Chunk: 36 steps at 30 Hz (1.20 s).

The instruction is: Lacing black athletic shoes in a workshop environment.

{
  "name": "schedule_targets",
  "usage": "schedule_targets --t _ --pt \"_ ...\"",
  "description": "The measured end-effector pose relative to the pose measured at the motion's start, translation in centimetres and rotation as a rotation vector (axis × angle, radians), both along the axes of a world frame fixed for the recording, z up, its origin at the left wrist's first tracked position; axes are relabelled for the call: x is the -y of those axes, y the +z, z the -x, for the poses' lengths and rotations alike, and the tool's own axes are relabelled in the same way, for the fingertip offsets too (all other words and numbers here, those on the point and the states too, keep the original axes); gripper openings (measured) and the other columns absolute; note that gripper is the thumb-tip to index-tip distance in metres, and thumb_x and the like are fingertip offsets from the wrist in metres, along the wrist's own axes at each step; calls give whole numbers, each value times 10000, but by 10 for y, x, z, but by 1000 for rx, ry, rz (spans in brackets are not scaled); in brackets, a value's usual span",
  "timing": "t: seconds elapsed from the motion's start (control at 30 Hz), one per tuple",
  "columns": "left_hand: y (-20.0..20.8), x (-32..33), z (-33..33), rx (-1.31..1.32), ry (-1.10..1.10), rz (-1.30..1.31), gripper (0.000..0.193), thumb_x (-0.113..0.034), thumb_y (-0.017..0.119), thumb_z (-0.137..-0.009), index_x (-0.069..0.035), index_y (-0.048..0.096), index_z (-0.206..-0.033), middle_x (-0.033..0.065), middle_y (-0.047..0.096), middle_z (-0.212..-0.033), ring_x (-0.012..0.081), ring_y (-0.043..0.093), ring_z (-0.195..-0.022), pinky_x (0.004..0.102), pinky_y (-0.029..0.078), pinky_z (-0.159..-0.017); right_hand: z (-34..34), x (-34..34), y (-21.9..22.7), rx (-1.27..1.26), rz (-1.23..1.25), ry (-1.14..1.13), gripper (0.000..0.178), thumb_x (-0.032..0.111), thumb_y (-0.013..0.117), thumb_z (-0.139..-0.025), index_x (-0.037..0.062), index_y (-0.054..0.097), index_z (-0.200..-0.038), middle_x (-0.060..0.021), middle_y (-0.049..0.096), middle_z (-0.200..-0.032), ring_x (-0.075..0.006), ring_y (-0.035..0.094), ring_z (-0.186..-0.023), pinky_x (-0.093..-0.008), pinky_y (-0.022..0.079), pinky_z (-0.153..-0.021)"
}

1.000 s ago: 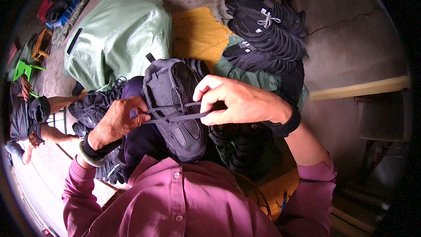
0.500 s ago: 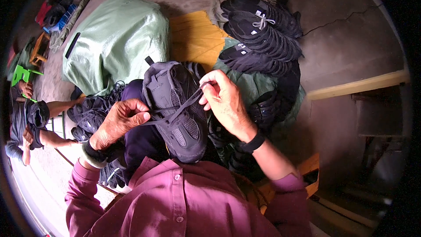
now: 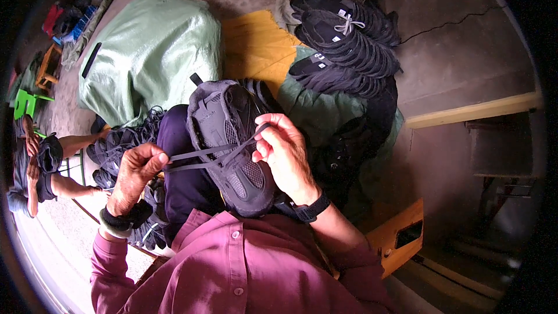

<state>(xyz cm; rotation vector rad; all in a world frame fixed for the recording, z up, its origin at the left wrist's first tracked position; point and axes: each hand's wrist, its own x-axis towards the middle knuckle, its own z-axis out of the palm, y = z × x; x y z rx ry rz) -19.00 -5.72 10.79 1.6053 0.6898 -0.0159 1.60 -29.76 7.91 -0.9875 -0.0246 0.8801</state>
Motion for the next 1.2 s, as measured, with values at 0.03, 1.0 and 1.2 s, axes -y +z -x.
schedule_targets --t 0.03,1.0,1.2 --pt "1 -2 6 29 42 70 181 -180 722 -984 -13 700 -919 -46 655 -810 33 529 -738 230 438 -686 -1 0 2 66 26 67 148 95 553 -1022 55 602 -1155 1 579 -896 -64 513 -681 -284 530 -653" --pt "-22 -54 72 200 162 231 265 -241 674 -994 -77 582 -806 -20 523 -795 87 461 -756 252 359 -733 -24 -18 14 638 488 464 327 272 720 -973 16 596 -812 12 538 -758 -74 558 -591 -242 509 -550" --pt "-24 -79 101 479 217 366 349 -261 749 -928 -112 472 -777 -37 414 -775 101 407 -727 260 356 -705 -21 -20 13 616 458 412 270 263 711 -977 40 577 -910 11 553 -729 -62 554 -582 -241 494 -528"
